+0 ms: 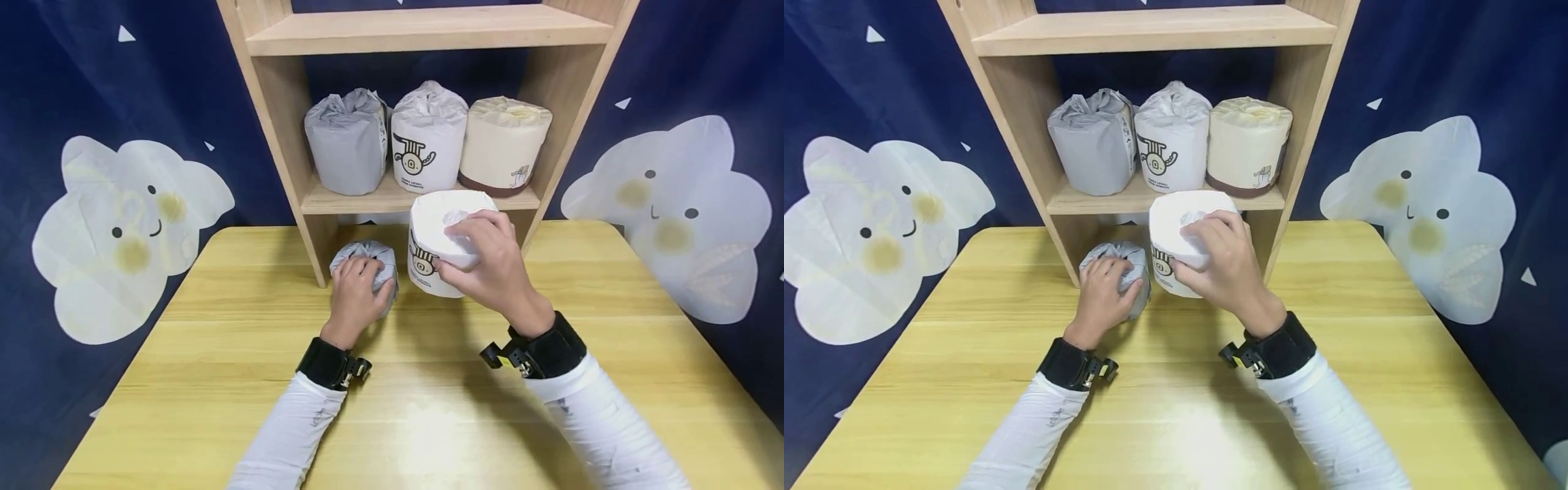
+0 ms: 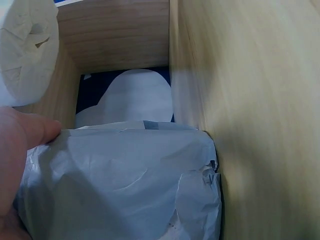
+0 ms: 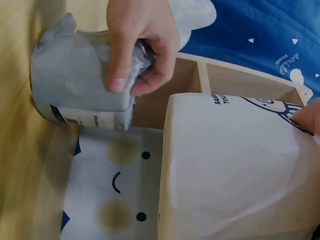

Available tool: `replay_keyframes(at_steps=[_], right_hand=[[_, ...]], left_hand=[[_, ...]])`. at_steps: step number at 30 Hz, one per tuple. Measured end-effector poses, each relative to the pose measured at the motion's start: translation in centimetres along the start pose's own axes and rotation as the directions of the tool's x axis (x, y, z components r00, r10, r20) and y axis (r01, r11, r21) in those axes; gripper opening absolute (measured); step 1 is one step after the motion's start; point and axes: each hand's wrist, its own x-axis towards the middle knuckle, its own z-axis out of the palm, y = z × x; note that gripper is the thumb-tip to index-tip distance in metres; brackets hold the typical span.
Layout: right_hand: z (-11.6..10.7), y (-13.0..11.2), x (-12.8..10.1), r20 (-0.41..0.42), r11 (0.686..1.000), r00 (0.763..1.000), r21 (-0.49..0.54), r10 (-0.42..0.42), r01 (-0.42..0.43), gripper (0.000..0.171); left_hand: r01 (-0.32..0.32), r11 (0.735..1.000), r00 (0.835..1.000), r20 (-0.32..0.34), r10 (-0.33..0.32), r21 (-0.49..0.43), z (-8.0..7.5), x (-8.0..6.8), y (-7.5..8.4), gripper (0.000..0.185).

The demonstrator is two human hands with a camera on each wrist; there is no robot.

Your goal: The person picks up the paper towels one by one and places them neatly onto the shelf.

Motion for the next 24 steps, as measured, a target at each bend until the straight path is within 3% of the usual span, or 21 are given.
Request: replay_keyframes(at_steps=[11,24], right_hand=[[-1.2,0.3,1.5,0.030,0.999,0.999,-0.024,-0.023,0.024,0.037],[-1.8,0.1,2.2,0.006,1.000,1.000,-0.001,-0.031,0.031,0.037]], left_hand=[[-0.015,1.000,1.000,-0.026,0.015,0.000,0.1,0.0,0.1,0.028],[-0.010,1.000,1.000,-0.030,0.010,-0.008,0.1,0.0,0.1,0.028]])
